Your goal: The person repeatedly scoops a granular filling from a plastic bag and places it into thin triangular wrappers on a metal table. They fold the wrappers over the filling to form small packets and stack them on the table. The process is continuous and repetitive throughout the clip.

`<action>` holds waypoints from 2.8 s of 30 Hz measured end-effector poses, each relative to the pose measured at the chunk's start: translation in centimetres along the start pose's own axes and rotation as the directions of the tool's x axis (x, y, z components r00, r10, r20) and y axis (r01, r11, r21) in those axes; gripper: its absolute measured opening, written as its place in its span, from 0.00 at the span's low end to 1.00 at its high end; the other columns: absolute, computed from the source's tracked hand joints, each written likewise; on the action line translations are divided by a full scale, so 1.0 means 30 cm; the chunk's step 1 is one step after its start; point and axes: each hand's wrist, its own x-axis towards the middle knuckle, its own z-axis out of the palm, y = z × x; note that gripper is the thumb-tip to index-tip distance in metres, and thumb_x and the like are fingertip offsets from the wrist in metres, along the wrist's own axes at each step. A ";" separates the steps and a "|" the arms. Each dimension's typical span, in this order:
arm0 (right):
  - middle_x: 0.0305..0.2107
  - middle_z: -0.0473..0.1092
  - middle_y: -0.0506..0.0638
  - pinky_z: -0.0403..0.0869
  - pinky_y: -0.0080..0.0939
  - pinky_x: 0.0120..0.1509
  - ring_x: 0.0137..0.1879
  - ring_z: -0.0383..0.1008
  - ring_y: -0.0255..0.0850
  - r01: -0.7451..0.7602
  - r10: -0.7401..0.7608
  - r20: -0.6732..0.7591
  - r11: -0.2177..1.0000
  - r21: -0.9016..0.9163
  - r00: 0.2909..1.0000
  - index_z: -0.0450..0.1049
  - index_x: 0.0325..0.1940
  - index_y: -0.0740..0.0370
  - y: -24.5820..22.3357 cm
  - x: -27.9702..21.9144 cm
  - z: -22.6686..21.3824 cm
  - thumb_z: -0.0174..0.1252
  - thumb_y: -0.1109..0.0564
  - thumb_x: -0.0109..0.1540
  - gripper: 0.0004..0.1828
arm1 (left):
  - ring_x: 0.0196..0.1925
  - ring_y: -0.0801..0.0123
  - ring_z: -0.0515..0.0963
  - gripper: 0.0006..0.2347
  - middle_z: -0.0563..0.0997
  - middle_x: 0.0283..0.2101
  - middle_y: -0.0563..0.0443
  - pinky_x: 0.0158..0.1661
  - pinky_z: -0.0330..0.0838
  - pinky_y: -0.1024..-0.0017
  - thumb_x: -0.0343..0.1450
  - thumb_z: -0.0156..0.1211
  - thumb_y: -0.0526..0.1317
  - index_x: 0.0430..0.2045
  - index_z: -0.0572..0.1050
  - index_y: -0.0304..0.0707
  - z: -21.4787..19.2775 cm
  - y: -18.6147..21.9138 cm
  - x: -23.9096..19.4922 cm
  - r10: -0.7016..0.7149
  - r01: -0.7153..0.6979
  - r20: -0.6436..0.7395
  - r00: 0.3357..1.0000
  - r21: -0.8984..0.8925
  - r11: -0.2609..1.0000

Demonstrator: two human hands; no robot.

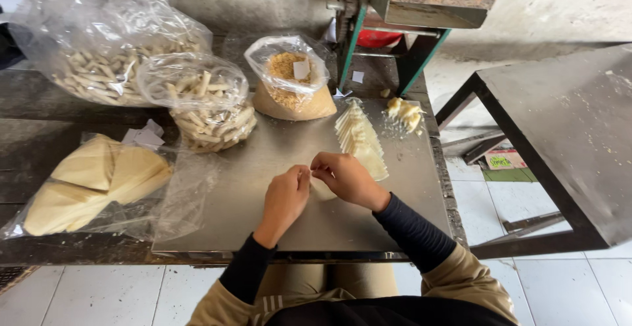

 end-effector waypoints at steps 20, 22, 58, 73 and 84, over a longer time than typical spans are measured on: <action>0.40 0.77 0.61 0.74 0.53 0.55 0.49 0.77 0.57 -0.335 0.236 -0.318 0.892 -0.303 0.918 0.75 0.42 0.60 0.297 0.788 -0.152 0.57 0.61 0.60 0.07 | 0.29 0.64 0.81 0.10 0.81 0.36 0.45 0.32 0.77 0.70 0.69 0.65 0.32 0.44 0.76 0.32 0.027 -0.032 -0.115 0.177 -0.205 -0.158 0.972 -0.186 0.961; 0.39 0.77 0.61 0.75 0.52 0.52 0.46 0.78 0.57 -0.213 0.095 -0.334 0.917 -0.337 0.938 0.76 0.41 0.60 0.277 0.802 -0.161 0.57 0.65 0.59 0.08 | 0.29 0.64 0.81 0.10 0.81 0.36 0.45 0.32 0.77 0.70 0.69 0.65 0.32 0.44 0.76 0.32 0.025 -0.033 -0.114 0.188 -0.215 -0.154 0.970 -0.184 0.959; 0.32 0.81 0.50 0.79 0.32 0.42 0.35 0.81 0.32 -0.108 0.119 -0.172 0.991 0.076 0.978 0.83 0.39 0.65 0.345 0.773 -0.168 0.69 0.65 0.56 0.07 | 0.35 0.64 0.85 0.17 0.84 0.35 0.44 0.36 0.80 0.71 0.69 0.65 0.34 0.52 0.73 0.28 0.006 -0.038 -0.145 0.011 -0.023 -0.071 0.997 -0.165 0.986; 0.31 0.80 0.49 0.76 0.26 0.34 0.32 0.78 0.28 -0.291 0.356 -0.055 0.835 0.467 0.933 0.82 0.45 0.66 0.241 0.694 -0.261 0.68 0.62 0.60 0.10 | 0.33 0.63 0.85 0.14 0.84 0.35 0.44 0.35 0.79 0.70 0.68 0.65 0.33 0.47 0.76 0.31 -0.003 -0.034 -0.151 0.011 -0.037 -0.118 0.993 -0.213 0.976; 0.37 0.81 0.50 0.80 0.29 0.41 0.35 0.79 0.30 -0.352 0.336 0.105 0.888 0.296 0.936 0.82 0.47 0.61 0.190 0.249 -0.223 0.67 0.56 0.59 0.13 | 0.34 0.65 0.86 0.15 0.85 0.38 0.44 0.35 0.80 0.71 0.69 0.63 0.32 0.49 0.76 0.30 -0.017 -0.043 -0.153 -0.103 0.068 -0.101 0.990 -0.308 0.949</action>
